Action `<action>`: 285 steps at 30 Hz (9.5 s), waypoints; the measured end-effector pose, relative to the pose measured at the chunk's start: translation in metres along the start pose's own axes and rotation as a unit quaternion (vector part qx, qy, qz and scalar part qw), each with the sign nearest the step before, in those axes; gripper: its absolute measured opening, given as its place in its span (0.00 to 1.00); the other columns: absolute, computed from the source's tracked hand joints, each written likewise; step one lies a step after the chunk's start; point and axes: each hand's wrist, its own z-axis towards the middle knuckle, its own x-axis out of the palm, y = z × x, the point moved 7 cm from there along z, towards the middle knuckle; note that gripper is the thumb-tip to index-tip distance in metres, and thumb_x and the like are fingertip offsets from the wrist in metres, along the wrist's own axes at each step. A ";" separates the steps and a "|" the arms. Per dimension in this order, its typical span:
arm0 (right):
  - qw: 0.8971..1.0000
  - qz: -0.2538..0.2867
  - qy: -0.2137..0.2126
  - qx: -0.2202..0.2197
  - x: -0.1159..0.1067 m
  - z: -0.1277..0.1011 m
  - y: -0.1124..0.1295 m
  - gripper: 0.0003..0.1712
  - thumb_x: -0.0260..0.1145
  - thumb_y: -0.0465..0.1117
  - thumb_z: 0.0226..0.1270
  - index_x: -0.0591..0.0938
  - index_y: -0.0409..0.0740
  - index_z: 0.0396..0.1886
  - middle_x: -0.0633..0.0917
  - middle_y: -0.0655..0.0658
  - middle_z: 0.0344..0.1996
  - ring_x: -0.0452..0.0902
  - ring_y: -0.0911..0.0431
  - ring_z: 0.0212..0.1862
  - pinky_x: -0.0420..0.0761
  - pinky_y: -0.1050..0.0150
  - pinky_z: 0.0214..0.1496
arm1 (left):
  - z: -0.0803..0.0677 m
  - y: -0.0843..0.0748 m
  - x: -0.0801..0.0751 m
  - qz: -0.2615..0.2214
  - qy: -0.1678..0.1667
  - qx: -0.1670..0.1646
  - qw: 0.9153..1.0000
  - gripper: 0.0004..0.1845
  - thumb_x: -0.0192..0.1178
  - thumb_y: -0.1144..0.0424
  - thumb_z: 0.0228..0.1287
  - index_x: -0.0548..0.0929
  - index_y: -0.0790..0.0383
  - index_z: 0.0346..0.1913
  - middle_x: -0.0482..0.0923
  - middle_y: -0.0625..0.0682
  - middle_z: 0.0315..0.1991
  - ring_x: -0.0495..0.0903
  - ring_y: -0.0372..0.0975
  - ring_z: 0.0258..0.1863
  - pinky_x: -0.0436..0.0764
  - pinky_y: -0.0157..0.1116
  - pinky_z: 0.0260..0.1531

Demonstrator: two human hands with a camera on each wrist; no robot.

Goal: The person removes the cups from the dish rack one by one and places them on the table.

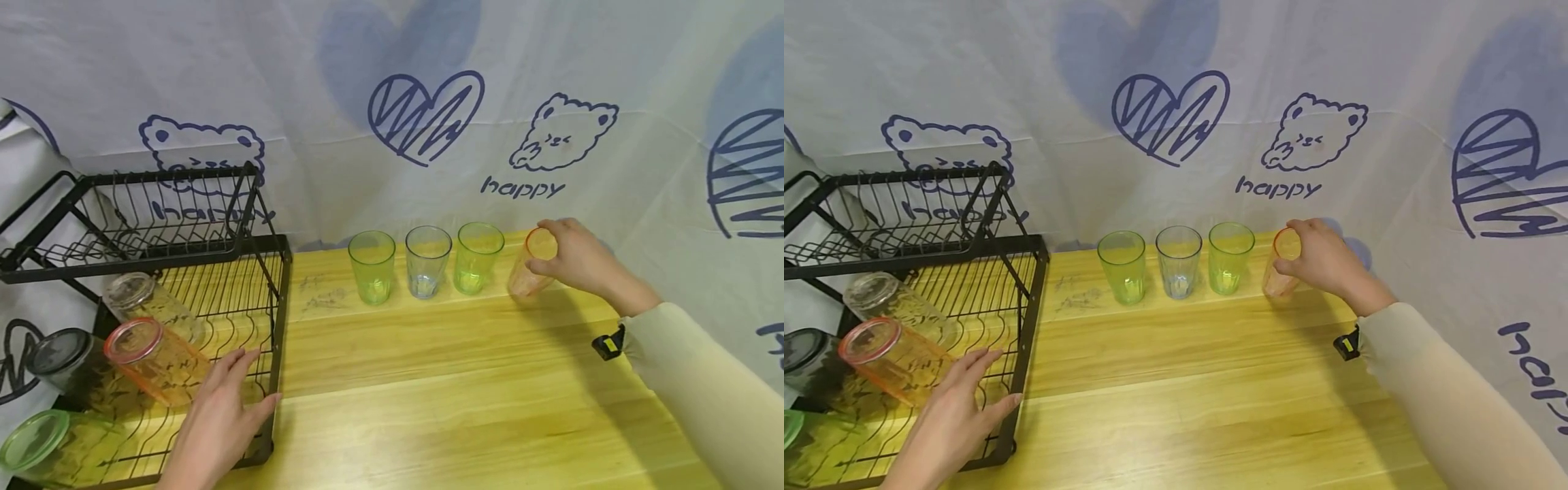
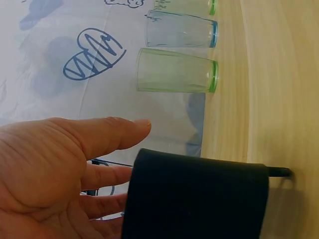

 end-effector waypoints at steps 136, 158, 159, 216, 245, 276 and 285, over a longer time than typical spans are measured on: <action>0.996 0.007 0.084 0.009 0.024 0.052 -0.024 0.56 0.70 0.55 0.68 0.54 0.31 0.83 0.61 0.18 0.75 0.60 0.22 0.73 0.66 0.23 0.72 | -0.015 0.001 0.025 0.003 0.048 0.030 0.998 0.43 0.59 0.55 0.79 0.49 0.57 0.86 0.56 0.67 0.82 0.64 0.66 0.76 0.69 0.70 0.69; 0.997 -0.002 0.079 0.007 0.023 0.051 -0.022 0.56 0.70 0.55 0.68 0.55 0.30 0.82 0.62 0.18 0.74 0.61 0.22 0.72 0.66 0.24 0.72 | -0.028 -0.001 -0.097 0.046 -0.328 0.111 0.937 0.22 0.72 0.71 0.63 0.84 0.66 0.60 0.81 0.70 0.52 0.73 0.64 0.54 0.73 0.62 0.52; 0.997 -0.002 0.079 0.007 0.023 0.051 -0.022 0.56 0.70 0.55 0.68 0.55 0.30 0.82 0.62 0.18 0.74 0.61 0.22 0.72 0.66 0.24 0.72 | -0.028 0.002 -0.102 0.050 -0.327 0.098 0.939 0.23 0.71 0.71 0.63 0.83 0.66 0.61 0.80 0.71 0.54 0.71 0.66 0.56 0.71 0.63 0.54; 0.997 0.012 0.080 0.007 0.026 0.050 -0.021 0.56 0.70 0.55 0.69 0.54 0.30 0.83 0.59 0.18 0.77 0.57 0.23 0.75 0.63 0.24 0.74 | 0.007 0.059 -0.120 0.091 -0.068 -0.044 0.993 0.46 0.71 0.61 0.66 0.56 0.74 0.76 0.52 0.92 0.65 0.65 0.83 0.53 0.70 0.78 0.51; 0.995 0.085 -0.047 0.022 0.013 0.039 -0.015 0.54 0.60 0.69 0.74 0.56 0.42 0.85 0.56 0.29 0.83 0.49 0.29 0.81 0.55 0.24 0.78 | -0.034 0.035 -0.133 0.020 -0.169 -0.096 0.981 0.43 0.72 0.47 0.68 0.63 0.67 0.72 0.58 0.83 0.67 0.64 0.72 0.58 0.72 0.74 0.47; 0.931 0.217 -0.279 -0.087 0.026 0.002 0.086 0.29 0.66 0.42 0.75 0.75 0.35 0.71 0.77 0.33 0.67 0.74 0.38 0.66 0.74 0.40 0.72 | -0.002 0.005 -0.036 -0.384 -0.056 -0.082 0.918 0.48 0.74 0.48 0.67 0.53 0.52 0.78 0.55 0.61 0.77 0.77 0.47 0.60 0.85 0.33 0.47; 0.912 0.278 -0.281 -0.114 0.044 -0.013 0.119 0.27 0.68 0.38 0.74 0.77 0.32 0.68 0.79 0.32 0.62 0.77 0.39 0.63 0.79 0.45 0.71 | 0.007 -0.017 -0.007 -0.537 -0.040 -0.047 0.841 0.33 0.67 0.69 0.73 0.57 0.53 0.68 0.59 0.54 0.63 0.84 0.37 0.49 0.89 0.38 0.54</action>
